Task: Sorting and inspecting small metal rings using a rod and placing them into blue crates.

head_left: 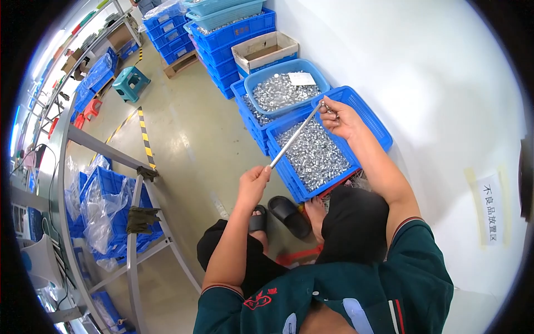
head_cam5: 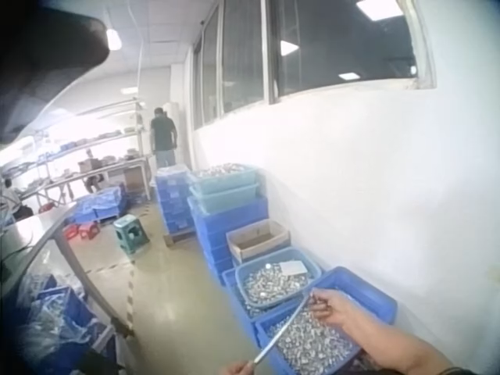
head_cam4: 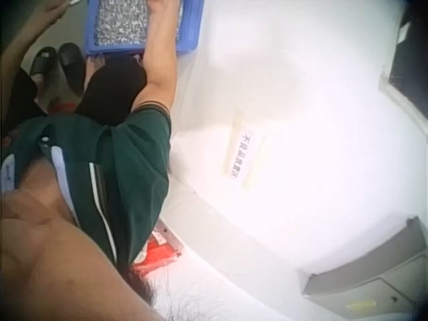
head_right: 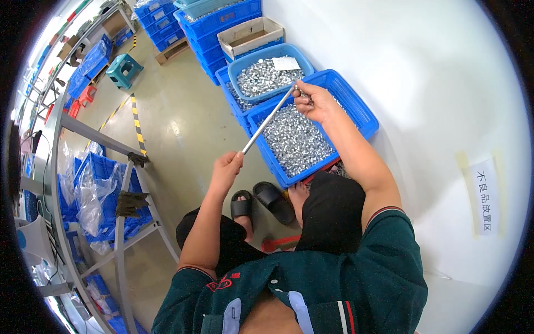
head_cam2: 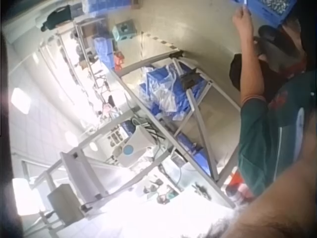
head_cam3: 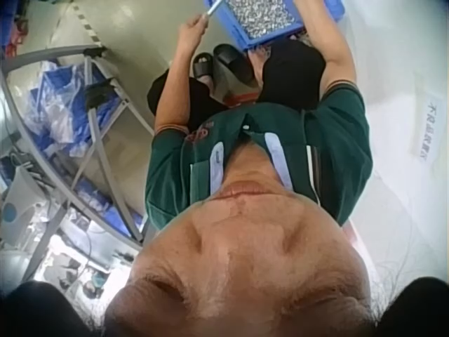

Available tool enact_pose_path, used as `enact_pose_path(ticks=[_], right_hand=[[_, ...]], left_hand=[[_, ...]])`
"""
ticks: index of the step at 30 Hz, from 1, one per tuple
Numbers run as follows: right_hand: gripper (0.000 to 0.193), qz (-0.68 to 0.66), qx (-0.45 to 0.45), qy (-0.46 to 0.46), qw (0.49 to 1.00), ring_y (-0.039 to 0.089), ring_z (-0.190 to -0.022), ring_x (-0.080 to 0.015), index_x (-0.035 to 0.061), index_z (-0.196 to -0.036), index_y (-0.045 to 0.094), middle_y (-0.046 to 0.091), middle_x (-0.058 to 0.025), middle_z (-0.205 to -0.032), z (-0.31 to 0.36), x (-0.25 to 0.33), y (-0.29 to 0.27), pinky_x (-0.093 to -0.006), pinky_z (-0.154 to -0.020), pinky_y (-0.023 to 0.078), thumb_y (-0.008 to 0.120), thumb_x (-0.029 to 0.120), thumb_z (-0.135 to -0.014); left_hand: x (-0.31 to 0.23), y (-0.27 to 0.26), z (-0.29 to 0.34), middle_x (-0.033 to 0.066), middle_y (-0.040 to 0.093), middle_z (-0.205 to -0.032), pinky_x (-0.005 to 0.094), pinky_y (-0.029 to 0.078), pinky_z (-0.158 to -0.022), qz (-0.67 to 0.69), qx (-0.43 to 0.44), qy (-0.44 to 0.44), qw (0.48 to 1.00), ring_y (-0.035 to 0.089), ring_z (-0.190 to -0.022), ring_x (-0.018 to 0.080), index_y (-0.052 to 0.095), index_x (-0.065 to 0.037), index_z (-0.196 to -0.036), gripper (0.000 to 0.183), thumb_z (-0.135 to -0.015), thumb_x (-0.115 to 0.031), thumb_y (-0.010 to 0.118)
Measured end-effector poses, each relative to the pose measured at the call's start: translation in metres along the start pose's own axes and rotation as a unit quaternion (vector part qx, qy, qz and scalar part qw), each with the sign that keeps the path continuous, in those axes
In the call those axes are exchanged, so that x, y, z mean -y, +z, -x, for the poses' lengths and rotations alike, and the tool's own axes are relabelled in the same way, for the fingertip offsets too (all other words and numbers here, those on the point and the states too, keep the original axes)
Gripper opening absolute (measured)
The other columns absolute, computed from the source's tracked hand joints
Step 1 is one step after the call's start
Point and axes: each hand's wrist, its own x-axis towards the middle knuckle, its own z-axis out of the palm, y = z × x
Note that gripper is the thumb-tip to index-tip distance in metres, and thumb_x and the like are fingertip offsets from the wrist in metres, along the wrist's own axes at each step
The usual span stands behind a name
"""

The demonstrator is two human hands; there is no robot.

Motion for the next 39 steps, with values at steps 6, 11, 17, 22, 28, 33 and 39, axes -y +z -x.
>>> enact_pose_path(ticks=[6,11,17,22,28,33,39], right_hand=[[0.017,0.063,0.026,-0.005,0.998,0.035,-0.046,-0.0042,0.0033,-0.084,0.051,0.048,-0.0035,-0.068,0.002,-0.003,0.008,-0.0160,-0.035,0.023,0.057,0.020,-0.085],[0.013,0.261,0.014,-0.077,0.962,0.035,-0.044,-0.0024,0.0032,-0.087,0.055,0.047,0.0002,-0.063,0.002,-0.013,0.029,-0.0155,-0.036,0.024,0.057,0.016,-0.085],[0.018,0.346,0.098,0.061,0.931,0.036,-0.046,-0.0026,0.0003,-0.094,0.055,0.047,0.0004,-0.067,0.005,-0.030,0.041,-0.0153,-0.037,0.025,0.055,0.017,-0.086],[0.026,0.214,0.007,0.032,0.976,0.039,-0.057,-0.0048,-0.0053,-0.106,0.050,0.047,-0.0033,-0.079,0.002,-0.011,0.018,-0.0165,-0.041,0.031,0.049,0.014,-0.088],[0.021,0.061,-0.027,-0.026,0.997,0.034,-0.043,-0.0046,0.0030,-0.078,0.049,0.044,-0.0022,-0.060,-0.001,0.007,-0.002,-0.0157,-0.034,0.022,0.059,0.020,-0.084],[0.021,0.023,-0.001,-0.029,0.999,0.034,-0.043,-0.0037,0.0055,-0.078,0.052,0.044,-0.0004,-0.059,0.001,0.003,-0.005,-0.0156,-0.033,0.023,0.062,0.023,-0.082],[0.016,0.021,0.022,-0.020,0.999,0.033,-0.043,-0.0042,0.0077,-0.077,0.051,0.041,0.0014,-0.057,0.002,0.001,-0.004,-0.0161,-0.034,0.022,0.065,0.016,-0.079]], left_hand=[[0.004,0.000,0.000,-0.0056,0.037,-0.053,0.0216,0.024,-0.044,-0.004,0.006,0.002,1.000,0.032,-0.049,0.0038,0.047,-0.007,-0.062,0.036,-0.088,-0.031,0.051],[0.002,-0.001,-0.003,-0.0032,0.039,-0.053,0.0240,0.029,-0.046,-0.009,-0.010,-0.020,1.000,0.036,-0.051,0.0057,0.049,-0.004,-0.062,0.036,-0.087,-0.030,0.052],[-0.009,0.005,-0.005,-0.0081,0.033,-0.051,0.0196,0.019,-0.038,0.105,0.025,-0.072,0.992,0.026,-0.043,0.0013,0.046,-0.011,-0.065,0.033,-0.089,-0.033,0.048],[-0.007,0.005,-0.010,-0.0082,0.033,-0.051,0.0193,0.018,-0.037,0.084,0.004,-0.064,0.994,0.027,-0.042,0.0012,0.046,-0.010,-0.065,0.033,-0.088,-0.034,0.048],[-0.002,0.006,-0.008,-0.0039,0.039,-0.053,0.0229,0.026,-0.045,0.056,0.017,-0.070,0.996,0.033,-0.049,0.0045,0.048,-0.005,-0.062,0.034,-0.087,-0.029,0.051],[0.002,0.009,-0.004,-0.0054,0.038,-0.053,0.0218,0.024,-0.044,0.035,0.039,-0.046,0.998,0.031,-0.049,0.0037,0.048,-0.007,-0.063,0.034,-0.087,-0.030,0.051],[0.006,0.007,-0.001,-0.0069,0.036,-0.054,0.0208,0.023,-0.044,0.026,0.046,-0.031,0.998,0.030,-0.049,0.0032,0.048,-0.008,-0.064,0.032,-0.088,-0.030,0.050]])
